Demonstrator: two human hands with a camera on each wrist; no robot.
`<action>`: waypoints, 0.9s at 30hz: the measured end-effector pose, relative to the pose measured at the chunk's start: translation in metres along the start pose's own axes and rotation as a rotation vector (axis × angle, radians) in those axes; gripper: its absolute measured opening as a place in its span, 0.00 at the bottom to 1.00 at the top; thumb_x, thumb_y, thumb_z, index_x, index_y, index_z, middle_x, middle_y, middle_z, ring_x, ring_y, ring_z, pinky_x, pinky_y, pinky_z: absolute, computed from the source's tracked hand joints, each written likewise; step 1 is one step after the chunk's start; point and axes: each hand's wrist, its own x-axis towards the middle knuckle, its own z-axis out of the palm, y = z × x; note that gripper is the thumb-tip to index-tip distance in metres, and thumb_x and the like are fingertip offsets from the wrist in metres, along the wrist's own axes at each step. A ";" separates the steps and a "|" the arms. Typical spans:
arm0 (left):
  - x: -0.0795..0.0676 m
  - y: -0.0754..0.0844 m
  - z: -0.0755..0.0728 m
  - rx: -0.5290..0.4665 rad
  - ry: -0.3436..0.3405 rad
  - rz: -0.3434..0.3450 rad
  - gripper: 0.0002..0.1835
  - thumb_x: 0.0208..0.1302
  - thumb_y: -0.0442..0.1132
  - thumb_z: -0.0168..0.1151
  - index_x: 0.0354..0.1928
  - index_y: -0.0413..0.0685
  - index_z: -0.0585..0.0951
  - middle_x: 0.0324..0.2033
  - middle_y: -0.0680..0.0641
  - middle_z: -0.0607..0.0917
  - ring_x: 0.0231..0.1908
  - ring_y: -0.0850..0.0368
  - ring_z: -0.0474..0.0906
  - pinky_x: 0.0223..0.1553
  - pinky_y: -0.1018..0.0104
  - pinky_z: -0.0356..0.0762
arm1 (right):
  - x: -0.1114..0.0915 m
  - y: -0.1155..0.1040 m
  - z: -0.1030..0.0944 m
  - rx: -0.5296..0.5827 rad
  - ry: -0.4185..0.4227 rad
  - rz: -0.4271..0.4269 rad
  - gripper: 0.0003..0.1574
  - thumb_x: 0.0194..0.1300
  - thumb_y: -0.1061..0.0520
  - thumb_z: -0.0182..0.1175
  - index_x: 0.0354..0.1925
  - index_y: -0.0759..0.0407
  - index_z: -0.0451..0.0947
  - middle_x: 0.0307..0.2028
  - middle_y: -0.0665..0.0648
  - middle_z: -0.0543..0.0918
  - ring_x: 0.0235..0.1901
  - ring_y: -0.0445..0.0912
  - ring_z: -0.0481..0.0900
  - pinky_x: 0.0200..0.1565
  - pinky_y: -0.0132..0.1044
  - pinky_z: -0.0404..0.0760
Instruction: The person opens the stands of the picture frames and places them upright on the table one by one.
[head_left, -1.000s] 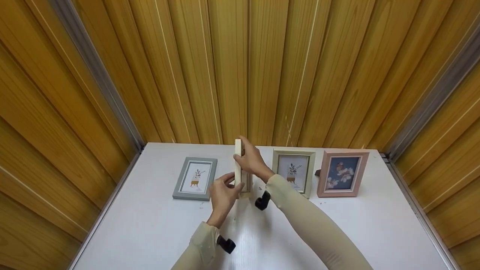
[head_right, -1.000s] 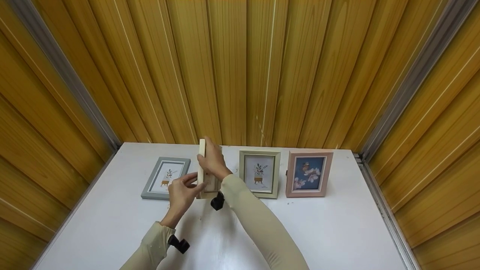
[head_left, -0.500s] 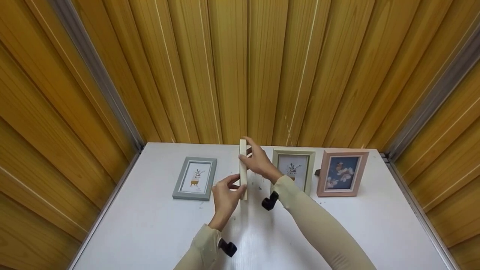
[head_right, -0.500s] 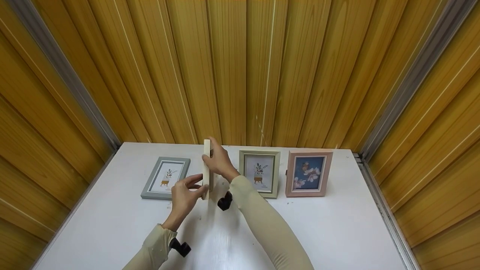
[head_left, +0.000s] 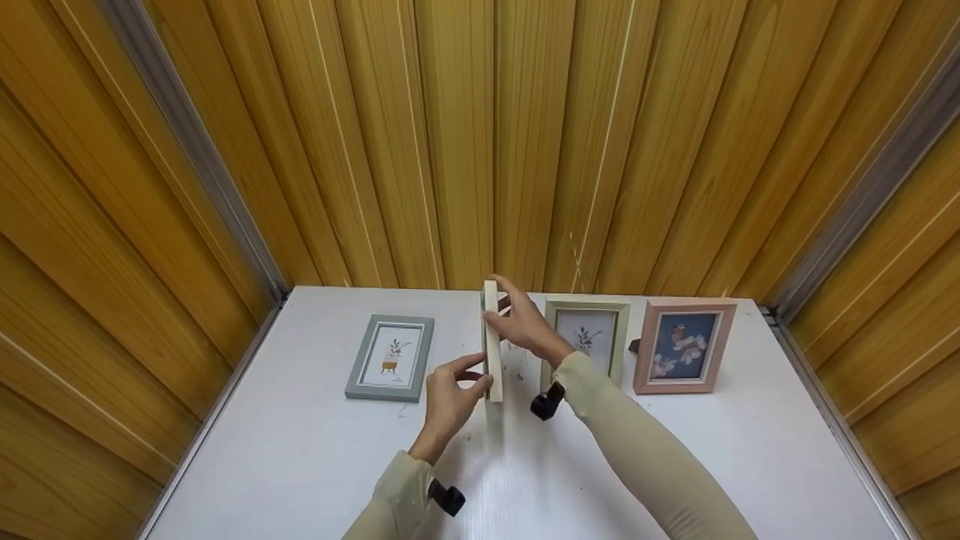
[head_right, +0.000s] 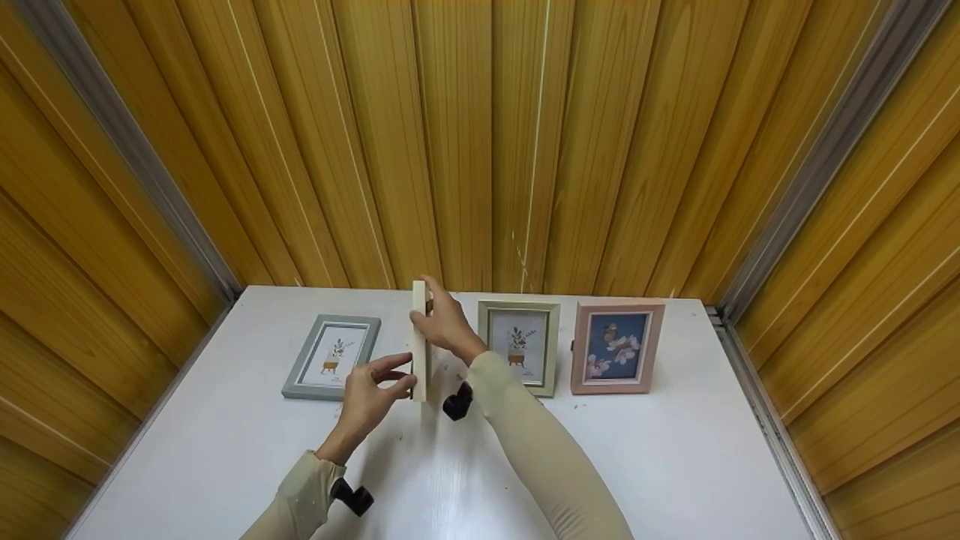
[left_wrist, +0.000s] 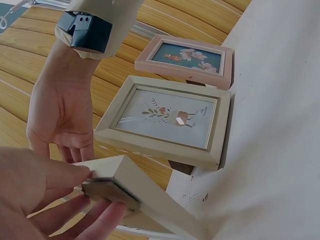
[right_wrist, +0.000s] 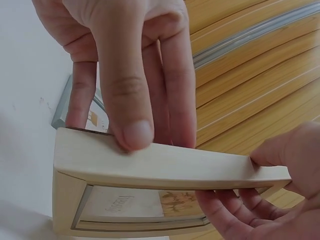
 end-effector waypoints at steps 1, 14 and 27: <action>-0.001 -0.002 -0.001 -0.012 -0.020 0.004 0.20 0.61 0.30 0.72 0.56 0.42 0.86 0.52 0.43 0.88 0.40 0.53 0.87 0.35 0.68 0.86 | 0.000 0.000 -0.001 0.001 -0.006 -0.002 0.44 0.73 0.60 0.61 0.80 0.47 0.55 0.52 0.65 0.76 0.45 0.55 0.81 0.40 0.46 0.87; -0.003 -0.013 -0.004 -0.045 -0.108 0.095 0.18 0.63 0.29 0.69 0.55 0.38 0.86 0.52 0.40 0.87 0.41 0.46 0.88 0.34 0.69 0.85 | -0.001 0.006 -0.006 0.010 -0.025 -0.021 0.43 0.71 0.62 0.60 0.79 0.50 0.58 0.50 0.66 0.77 0.43 0.54 0.82 0.37 0.45 0.88; -0.001 -0.018 -0.009 0.023 -0.073 0.165 0.17 0.60 0.27 0.67 0.53 0.38 0.87 0.49 0.42 0.89 0.37 0.49 0.89 0.36 0.65 0.85 | -0.002 0.006 -0.008 0.007 -0.032 -0.046 0.44 0.71 0.63 0.60 0.79 0.51 0.58 0.51 0.65 0.76 0.41 0.53 0.81 0.35 0.44 0.87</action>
